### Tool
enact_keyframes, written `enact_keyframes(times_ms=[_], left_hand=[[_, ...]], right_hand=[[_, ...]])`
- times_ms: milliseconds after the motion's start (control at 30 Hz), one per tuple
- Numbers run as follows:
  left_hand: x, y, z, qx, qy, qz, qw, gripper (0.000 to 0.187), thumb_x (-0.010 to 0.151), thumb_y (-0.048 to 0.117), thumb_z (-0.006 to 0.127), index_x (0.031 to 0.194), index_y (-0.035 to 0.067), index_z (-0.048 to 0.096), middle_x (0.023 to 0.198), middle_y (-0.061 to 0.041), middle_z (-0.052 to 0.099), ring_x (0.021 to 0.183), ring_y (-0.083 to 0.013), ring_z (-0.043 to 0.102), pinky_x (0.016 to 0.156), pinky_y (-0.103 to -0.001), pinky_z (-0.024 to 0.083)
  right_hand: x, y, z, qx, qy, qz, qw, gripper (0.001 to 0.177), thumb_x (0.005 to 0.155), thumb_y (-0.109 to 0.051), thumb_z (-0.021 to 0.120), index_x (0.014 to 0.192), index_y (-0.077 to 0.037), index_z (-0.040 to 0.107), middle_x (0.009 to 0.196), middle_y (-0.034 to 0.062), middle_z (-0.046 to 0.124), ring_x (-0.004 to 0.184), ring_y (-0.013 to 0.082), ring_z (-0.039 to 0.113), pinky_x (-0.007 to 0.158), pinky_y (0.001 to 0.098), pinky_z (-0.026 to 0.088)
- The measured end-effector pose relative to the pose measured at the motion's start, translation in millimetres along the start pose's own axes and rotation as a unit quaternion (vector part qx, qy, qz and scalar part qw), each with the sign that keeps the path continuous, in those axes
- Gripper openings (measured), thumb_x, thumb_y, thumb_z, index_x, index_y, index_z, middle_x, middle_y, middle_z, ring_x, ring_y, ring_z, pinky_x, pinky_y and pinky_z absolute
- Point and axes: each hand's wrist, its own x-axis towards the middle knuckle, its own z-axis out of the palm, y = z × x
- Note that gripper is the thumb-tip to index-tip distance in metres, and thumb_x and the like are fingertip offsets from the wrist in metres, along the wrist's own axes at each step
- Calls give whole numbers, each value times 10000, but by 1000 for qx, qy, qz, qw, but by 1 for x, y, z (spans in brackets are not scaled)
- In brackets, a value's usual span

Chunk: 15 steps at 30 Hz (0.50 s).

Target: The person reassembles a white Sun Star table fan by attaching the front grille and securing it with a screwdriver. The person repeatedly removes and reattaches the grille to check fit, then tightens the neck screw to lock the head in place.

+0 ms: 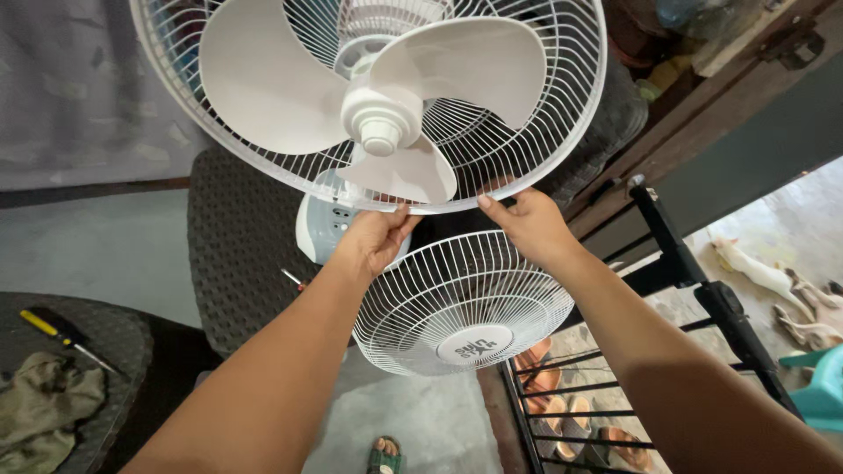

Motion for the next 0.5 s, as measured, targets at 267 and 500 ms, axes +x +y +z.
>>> enact_keyframes(times_ms=[267, 500], left_hand=[[-57, 24, 2, 255, 35, -113, 960, 491, 982, 322, 599, 1358, 8, 562, 1289, -150, 660, 1151, -306, 646, 997, -436, 519], [-200, 81, 17, 585, -4, 63, 809, 597, 957, 533, 597, 1146, -14, 748, 1086, -122, 755, 1007, -178, 645, 905, -316, 514]], right_hand=[[-34, 4, -1, -41, 68, -27, 996, 462, 982, -465, 640, 905, -24, 753, 550, 30, 541, 520, 129, 491, 518, 314, 419], [-67, -23, -8, 42, 144, 0, 989, 516, 1002, -472, 637, 753, -26, 711, 581, -10, 590, 532, 95, 521, 520, 286, 429]])
